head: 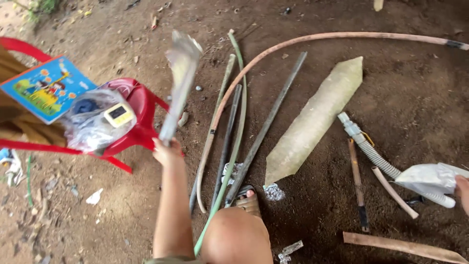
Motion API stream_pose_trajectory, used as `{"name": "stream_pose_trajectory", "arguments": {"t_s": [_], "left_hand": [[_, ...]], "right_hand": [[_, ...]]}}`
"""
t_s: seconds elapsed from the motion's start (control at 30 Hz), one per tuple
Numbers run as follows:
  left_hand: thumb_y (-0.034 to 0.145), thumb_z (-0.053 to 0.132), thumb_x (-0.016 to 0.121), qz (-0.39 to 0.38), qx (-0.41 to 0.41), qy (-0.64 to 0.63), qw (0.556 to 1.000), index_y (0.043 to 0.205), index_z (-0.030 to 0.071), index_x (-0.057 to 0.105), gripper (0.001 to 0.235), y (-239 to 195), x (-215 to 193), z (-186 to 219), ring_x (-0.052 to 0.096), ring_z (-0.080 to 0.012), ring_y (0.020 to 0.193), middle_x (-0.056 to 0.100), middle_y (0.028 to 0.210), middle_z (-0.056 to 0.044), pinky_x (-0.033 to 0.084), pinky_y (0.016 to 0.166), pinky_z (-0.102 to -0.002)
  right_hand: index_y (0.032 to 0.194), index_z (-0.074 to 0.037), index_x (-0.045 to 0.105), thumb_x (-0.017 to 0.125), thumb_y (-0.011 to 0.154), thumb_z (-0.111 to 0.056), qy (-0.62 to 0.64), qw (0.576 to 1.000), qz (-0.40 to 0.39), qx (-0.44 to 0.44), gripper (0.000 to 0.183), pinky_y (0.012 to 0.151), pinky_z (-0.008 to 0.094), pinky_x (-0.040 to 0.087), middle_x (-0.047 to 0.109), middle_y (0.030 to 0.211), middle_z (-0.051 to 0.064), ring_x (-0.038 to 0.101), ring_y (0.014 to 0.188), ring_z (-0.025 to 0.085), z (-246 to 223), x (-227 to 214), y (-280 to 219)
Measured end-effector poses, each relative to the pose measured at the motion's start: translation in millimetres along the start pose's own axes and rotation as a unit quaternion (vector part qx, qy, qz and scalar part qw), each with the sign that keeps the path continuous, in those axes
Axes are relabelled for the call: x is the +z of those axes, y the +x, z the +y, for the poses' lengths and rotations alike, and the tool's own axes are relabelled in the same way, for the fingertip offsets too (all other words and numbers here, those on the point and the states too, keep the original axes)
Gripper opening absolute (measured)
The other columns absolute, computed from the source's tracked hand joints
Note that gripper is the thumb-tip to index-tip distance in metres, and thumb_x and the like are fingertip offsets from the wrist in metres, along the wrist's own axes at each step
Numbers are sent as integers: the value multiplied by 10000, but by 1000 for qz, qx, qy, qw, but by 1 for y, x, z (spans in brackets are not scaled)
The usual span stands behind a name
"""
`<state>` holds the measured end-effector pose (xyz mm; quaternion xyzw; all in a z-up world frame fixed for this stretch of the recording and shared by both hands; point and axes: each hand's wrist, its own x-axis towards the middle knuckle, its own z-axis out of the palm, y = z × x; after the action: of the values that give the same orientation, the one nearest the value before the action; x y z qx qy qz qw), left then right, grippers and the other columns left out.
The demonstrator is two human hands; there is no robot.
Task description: The person wraps a metal pipe with white tape, then uses a hacksaw to cut a wooden stick placed on a flat stone. The person handles various pipes and tools on the ground.
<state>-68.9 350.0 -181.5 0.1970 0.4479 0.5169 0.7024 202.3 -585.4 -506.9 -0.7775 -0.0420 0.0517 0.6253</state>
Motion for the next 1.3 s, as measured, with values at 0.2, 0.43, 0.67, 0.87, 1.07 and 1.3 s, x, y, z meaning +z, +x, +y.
{"name": "stream_pose_trajectory", "arguments": {"t_s": [0.2, 0.43, 0.67, 0.87, 1.07, 1.3], "left_hand": [[1031, 271, 616, 111, -85, 16, 990, 1153, 17, 564, 286, 50, -69, -101, 579, -170, 586, 635, 952, -151, 531, 507, -276], [1098, 343, 567, -20, -154, 29, 987, 1145, 186, 644, 181, 127, -139, -121, 749, -253, 736, 731, 1011, -83, 656, 618, -361], [1049, 476, 569, 65, -218, 201, 953, 1451, 110, 534, 545, 134, -174, -112, 744, -220, 959, 632, 1299, -158, 626, 667, -246], [1112, 380, 560, 8, -187, 382, 905, 1424, 24, 441, 488, 129, -160, -117, 727, -226, 1073, 589, 1396, -116, 612, 824, -382], [1212, 436, 197, -306, 54, 603, 735, 1446, 57, 612, 608, -37, 0, -107, 700, -172, 914, 749, 1048, -91, 466, 780, -338], [953, 654, 646, -589, 132, 783, 152, 1398, 338, 732, 552, -249, 67, -161, 717, -312, 1276, 820, 1264, -26, 554, 1101, -483]], "right_hand": [[1342, 232, 699, 699, 1310, -4, -198, 961, 191, 14, 238, 688, 456, 548, 700, 1108, 336, 674, 892, 399, -99, 37, -53], [1339, 120, 729, 702, 1143, -220, -230, 935, 181, 198, 393, 700, 429, 510, 757, 1095, 248, 669, 857, 329, -278, 82, -89], [1220, 9, 772, 656, 1106, -253, -262, 935, 42, 235, 309, 587, 372, 465, 779, 958, 160, 593, 652, 226, -346, 109, -87], [1263, -12, 769, 655, 1072, -199, -323, 917, -31, 232, 290, 620, 366, 512, 817, 1059, 133, 654, 673, 228, -337, 102, -85], [1174, -78, 794, 619, 1037, -184, -392, 896, -85, 189, 246, 796, 367, 583, 830, 1080, 40, 737, 825, 209, -346, 99, -98], [1051, -268, 795, 519, 1046, -352, -652, 723, -225, 36, 288, 903, 449, 601, 797, 908, -5, 802, 894, 241, -305, 94, -145]]}}
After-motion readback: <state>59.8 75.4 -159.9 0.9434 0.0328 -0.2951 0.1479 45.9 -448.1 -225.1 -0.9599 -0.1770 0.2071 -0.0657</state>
